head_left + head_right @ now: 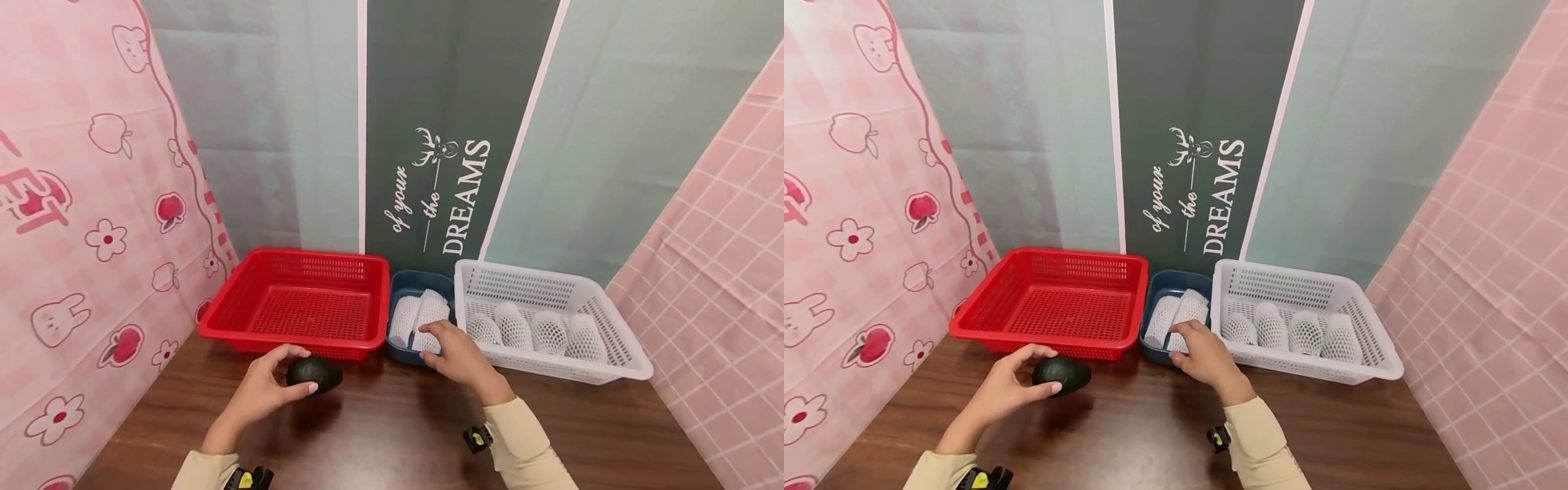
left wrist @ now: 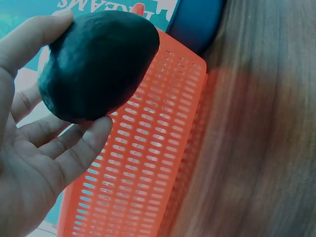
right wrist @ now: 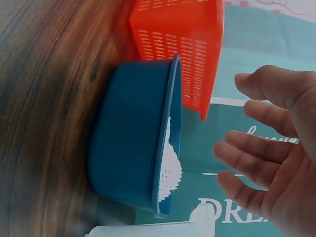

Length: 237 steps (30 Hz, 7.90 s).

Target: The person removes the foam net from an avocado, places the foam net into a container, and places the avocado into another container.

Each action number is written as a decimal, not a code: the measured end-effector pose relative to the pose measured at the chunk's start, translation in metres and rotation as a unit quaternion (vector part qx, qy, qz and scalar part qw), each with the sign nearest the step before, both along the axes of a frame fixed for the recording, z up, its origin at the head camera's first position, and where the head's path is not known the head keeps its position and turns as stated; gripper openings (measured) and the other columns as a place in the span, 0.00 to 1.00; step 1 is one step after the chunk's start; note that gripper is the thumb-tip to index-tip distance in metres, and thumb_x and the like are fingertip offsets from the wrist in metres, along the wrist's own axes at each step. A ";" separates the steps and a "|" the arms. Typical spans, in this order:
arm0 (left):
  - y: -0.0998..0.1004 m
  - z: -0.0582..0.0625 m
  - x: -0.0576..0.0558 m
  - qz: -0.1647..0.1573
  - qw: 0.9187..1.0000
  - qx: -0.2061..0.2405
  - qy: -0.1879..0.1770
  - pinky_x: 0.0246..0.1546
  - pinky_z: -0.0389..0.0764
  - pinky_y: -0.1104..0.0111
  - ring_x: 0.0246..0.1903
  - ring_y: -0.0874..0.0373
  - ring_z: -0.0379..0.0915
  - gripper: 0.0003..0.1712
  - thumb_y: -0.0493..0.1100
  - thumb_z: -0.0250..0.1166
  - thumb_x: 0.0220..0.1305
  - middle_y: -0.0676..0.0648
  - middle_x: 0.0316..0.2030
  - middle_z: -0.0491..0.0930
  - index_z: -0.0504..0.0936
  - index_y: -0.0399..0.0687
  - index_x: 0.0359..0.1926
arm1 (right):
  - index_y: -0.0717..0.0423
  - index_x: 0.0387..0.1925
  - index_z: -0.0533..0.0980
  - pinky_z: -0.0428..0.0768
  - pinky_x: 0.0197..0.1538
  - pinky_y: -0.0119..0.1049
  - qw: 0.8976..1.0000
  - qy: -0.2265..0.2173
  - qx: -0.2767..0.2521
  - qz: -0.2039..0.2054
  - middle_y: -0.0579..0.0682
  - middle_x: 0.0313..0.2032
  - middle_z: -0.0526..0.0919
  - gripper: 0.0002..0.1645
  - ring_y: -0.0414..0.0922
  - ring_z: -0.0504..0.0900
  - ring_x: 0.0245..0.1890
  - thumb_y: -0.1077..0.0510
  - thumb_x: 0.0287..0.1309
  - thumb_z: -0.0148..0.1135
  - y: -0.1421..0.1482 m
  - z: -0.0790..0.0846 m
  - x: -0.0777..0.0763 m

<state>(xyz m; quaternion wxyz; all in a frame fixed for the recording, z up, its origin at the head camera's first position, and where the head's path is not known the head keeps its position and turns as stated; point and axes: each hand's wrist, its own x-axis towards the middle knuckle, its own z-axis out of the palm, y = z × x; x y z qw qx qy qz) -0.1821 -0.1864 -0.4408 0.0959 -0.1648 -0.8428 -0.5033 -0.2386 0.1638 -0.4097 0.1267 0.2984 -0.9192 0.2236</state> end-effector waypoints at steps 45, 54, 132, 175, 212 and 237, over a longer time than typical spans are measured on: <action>0.027 0.023 -0.042 0.123 0.987 -0.013 0.104 0.37 0.76 0.57 0.41 0.54 0.71 0.30 0.44 0.77 0.42 0.47 0.43 0.77 0.77 0.45 0.48 | 0.58 0.48 0.77 0.75 0.47 0.42 0.994 -0.080 0.069 0.012 0.52 0.44 0.78 0.25 0.46 0.76 0.44 0.51 0.49 0.67 -0.043 0.013 -0.003; 0.032 0.025 -0.056 0.132 0.988 -0.022 0.071 0.38 0.77 0.58 0.42 0.51 0.72 0.28 0.44 0.76 0.45 0.44 0.44 0.77 0.76 0.42 0.48 | 0.57 0.48 0.77 0.75 0.47 0.43 0.994 -0.078 0.069 0.008 0.51 0.45 0.78 0.25 0.46 0.76 0.45 0.50 0.49 0.67 -0.050 0.012 -0.004; 0.122 0.027 -0.023 -0.099 0.958 -0.218 0.157 0.45 0.75 0.63 0.44 0.58 0.71 0.23 0.49 0.73 0.48 0.50 0.44 0.75 0.80 0.49 0.46 | 0.63 0.46 0.76 0.73 0.49 0.50 0.994 -0.084 0.004 -0.074 0.60 0.46 0.77 0.22 0.55 0.75 0.45 0.56 0.50 0.67 0.045 0.017 -0.007; 0.164 -0.018 -0.041 -0.129 0.944 -0.283 0.109 0.39 0.74 0.62 0.39 0.55 0.72 0.21 0.50 0.71 0.49 0.51 0.40 0.75 0.82 0.50 0.44 | 0.71 0.51 0.72 0.69 0.51 0.54 0.968 -0.194 0.023 -0.160 0.69 0.48 0.75 0.29 0.61 0.73 0.49 0.60 0.48 0.66 0.093 -0.007 -0.060; 0.169 -0.026 -0.051 -0.142 0.932 -0.329 0.060 0.37 0.74 0.71 0.36 0.58 0.72 0.22 0.52 0.71 0.48 0.51 0.35 0.74 0.82 0.49 0.45 | 0.56 0.47 0.75 0.62 0.46 0.58 0.936 -0.249 0.154 -0.193 0.61 0.41 0.78 0.20 0.61 0.68 0.41 0.59 0.48 0.58 0.078 -0.014 -0.085; 0.169 0.007 -0.043 -0.150 0.932 -0.319 0.083 0.43 0.73 0.71 0.40 0.60 0.70 0.26 0.54 0.70 0.49 0.50 0.41 0.75 0.80 0.49 0.48 | 0.74 0.55 0.67 0.65 0.49 0.58 0.956 -0.175 0.046 -0.231 0.70 0.47 0.70 0.39 0.64 0.65 0.48 0.53 0.46 0.64 0.086 0.006 -0.073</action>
